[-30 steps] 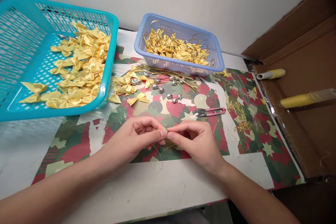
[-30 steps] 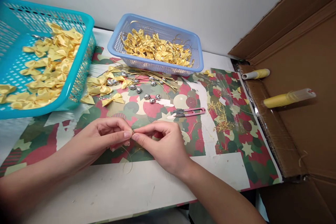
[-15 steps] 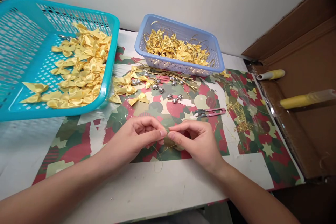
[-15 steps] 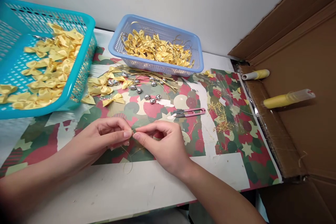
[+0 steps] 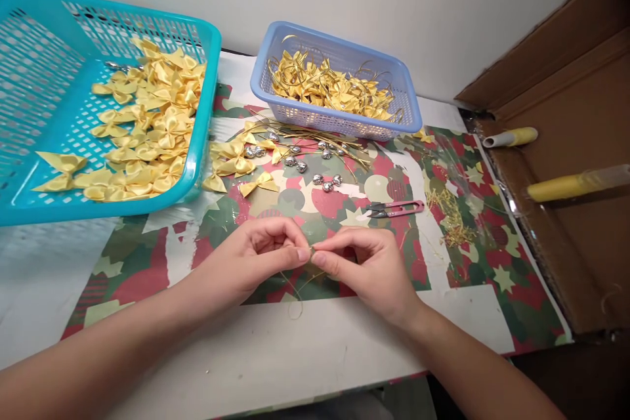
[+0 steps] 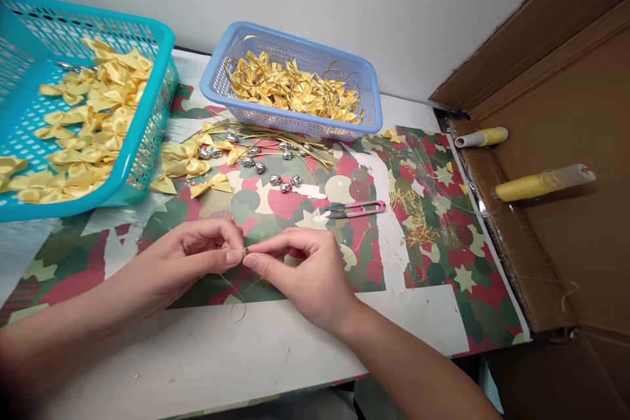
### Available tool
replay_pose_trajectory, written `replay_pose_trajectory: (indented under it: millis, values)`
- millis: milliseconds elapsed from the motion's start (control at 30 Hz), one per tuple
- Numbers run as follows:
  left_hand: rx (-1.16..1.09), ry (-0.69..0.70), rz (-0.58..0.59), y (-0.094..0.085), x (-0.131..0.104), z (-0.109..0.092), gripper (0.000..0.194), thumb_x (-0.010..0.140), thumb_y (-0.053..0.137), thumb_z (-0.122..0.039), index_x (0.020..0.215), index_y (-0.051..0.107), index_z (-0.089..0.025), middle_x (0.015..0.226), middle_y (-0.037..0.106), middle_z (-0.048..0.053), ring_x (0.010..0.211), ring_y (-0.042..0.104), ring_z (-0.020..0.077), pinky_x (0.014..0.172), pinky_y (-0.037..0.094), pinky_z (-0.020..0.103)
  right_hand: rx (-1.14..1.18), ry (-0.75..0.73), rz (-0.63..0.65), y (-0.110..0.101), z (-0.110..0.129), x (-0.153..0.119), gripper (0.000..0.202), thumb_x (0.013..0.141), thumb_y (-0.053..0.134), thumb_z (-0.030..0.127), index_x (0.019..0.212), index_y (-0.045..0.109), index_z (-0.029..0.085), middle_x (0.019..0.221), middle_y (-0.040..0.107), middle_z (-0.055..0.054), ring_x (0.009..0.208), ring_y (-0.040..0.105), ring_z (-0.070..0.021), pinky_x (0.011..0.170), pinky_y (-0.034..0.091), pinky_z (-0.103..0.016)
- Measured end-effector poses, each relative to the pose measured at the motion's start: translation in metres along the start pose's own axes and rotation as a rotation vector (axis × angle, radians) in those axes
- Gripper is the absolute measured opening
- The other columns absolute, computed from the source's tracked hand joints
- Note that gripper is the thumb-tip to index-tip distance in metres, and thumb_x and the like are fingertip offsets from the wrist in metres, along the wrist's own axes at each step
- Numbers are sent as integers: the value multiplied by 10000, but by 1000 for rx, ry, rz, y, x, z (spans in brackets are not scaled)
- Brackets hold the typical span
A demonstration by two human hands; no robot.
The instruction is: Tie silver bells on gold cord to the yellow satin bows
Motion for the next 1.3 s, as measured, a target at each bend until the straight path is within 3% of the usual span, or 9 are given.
replay_pose_trajectory:
  millis: [600, 1300]
  values:
    - [14, -2, -10, 0, 0, 0, 176, 830, 654, -298, 692, 648, -189, 669, 576, -27, 618, 479, 87, 566, 371, 200, -21, -63, -4, -1, 1, 0, 52, 702, 768, 280, 722, 792, 238, 581, 658, -4, 515, 497, -102, 475, 378, -251]
    - [17, 5, -24, -1, 0, 1, 173, 834, 652, -297, 699, 646, -189, 686, 581, -20, 647, 504, 91, 584, 394, 195, 52, 27, 8, 1, -5, 0, 105, 682, 782, 312, 754, 802, 237, 581, 647, -7, 500, 470, -94, 444, 352, -239]
Point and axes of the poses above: each hand's wrist, its own x-axis towards the middle knuckle, its own y-axis out of the palm, z = x × y, the point moved 5 cm from there along x, towards the middle knuckle
